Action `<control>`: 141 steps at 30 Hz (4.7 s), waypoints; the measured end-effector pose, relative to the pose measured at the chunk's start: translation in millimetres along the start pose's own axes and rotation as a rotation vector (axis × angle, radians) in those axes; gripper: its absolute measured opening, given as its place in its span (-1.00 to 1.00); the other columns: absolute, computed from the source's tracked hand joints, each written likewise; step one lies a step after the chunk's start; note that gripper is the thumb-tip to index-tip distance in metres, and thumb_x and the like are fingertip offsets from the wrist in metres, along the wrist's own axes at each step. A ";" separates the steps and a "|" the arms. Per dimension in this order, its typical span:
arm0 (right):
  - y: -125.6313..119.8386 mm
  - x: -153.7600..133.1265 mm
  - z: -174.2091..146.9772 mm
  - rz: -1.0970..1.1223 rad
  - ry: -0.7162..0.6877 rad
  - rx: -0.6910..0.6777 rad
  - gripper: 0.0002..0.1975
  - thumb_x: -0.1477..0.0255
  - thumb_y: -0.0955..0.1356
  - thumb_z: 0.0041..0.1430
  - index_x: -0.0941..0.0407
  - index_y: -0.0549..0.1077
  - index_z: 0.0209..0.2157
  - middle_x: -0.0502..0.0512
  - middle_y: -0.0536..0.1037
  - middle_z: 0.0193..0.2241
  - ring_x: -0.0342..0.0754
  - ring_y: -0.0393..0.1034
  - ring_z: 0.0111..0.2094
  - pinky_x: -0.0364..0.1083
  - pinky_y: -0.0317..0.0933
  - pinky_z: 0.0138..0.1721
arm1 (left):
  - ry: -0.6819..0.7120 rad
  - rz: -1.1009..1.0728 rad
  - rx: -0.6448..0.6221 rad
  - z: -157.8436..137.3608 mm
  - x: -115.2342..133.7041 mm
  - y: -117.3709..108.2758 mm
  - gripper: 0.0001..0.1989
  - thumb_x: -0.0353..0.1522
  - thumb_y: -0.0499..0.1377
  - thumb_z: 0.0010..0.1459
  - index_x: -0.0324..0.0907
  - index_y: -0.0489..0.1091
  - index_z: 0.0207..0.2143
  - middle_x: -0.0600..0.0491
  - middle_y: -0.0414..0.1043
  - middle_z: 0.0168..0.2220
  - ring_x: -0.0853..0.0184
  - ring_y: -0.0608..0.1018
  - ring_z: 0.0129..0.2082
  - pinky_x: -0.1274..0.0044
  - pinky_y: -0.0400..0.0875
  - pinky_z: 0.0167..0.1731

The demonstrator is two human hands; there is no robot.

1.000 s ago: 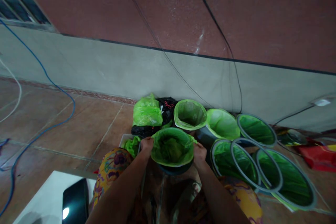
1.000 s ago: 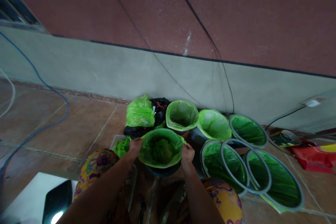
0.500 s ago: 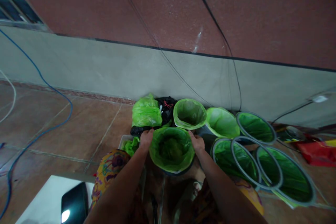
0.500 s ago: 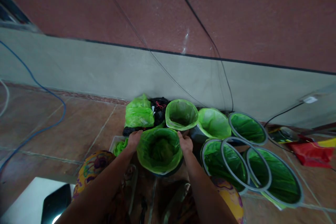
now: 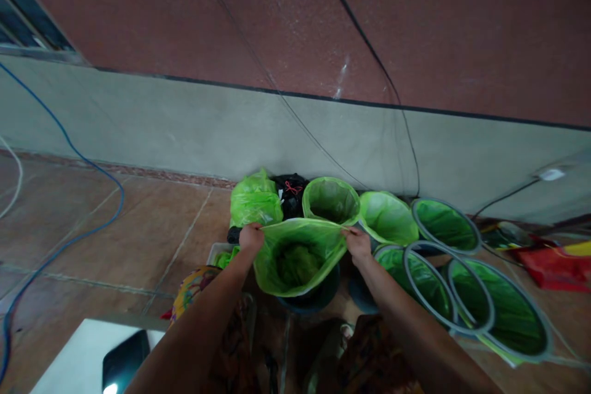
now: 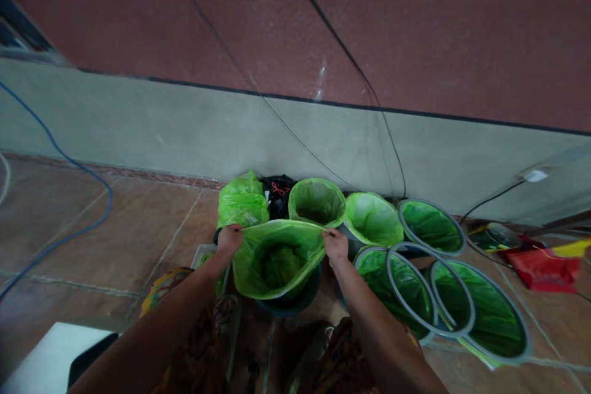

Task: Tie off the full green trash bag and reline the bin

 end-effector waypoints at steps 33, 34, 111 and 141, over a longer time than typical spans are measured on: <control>-62.1 15.0 -22.3 -0.735 -0.129 -0.241 -0.73 0.40 0.27 0.19 0.10 0.60 -0.22 0.15 0.63 -0.28 0.02 0.49 -0.22 -0.12 0.17 -0.31 | 0.229 0.576 -0.001 -21.1 61.0 3.8 -0.63 -0.37 -0.06 0.26 -0.23 0.52 -0.12 -0.21 0.55 -0.11 0.02 0.57 -0.05 0.31 0.44 -0.11; -61.2 14.5 -22.8 -0.758 -0.123 -0.282 -0.73 0.40 0.26 0.19 0.10 0.59 -0.21 0.16 0.63 -0.28 0.03 0.49 -0.21 -0.12 0.18 -0.30 | 0.226 0.588 0.007 -21.7 61.1 2.1 -0.63 -0.36 -0.06 0.26 -0.21 0.52 -0.13 -0.20 0.55 -0.12 0.04 0.57 -0.06 0.33 0.44 -0.12; 6.2 -115.5 -90.6 0.492 -0.251 -0.385 -0.67 0.19 0.35 0.13 0.10 0.45 -0.14 -0.11 0.47 -0.61 -0.20 0.29 -0.64 -0.19 0.23 -0.57 | 0.637 -0.532 -0.507 -67.6 146.0 26.1 -0.71 -0.39 0.14 0.10 -0.26 0.45 -0.11 0.14 0.42 -0.48 0.50 0.37 -0.56 0.63 0.29 -0.48; 22.4 -101.8 -81.3 0.690 -0.011 -0.580 -0.70 0.15 0.33 0.06 0.11 0.33 -0.51 -0.10 0.33 -0.64 -0.25 0.12 -0.66 -0.22 0.08 -0.62 | 0.868 0.125 -0.608 -78.0 112.6 79.7 -0.77 -0.44 0.05 0.19 -0.13 0.52 -0.32 0.05 0.56 -0.35 0.30 0.57 -0.27 0.48 0.41 -0.13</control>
Point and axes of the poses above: each hand's wrist, its own z-axis towards the middle knuckle, its own y-axis out of the palm, x = y × z, the point moved 7 cm from there along z, towards the middle knuckle
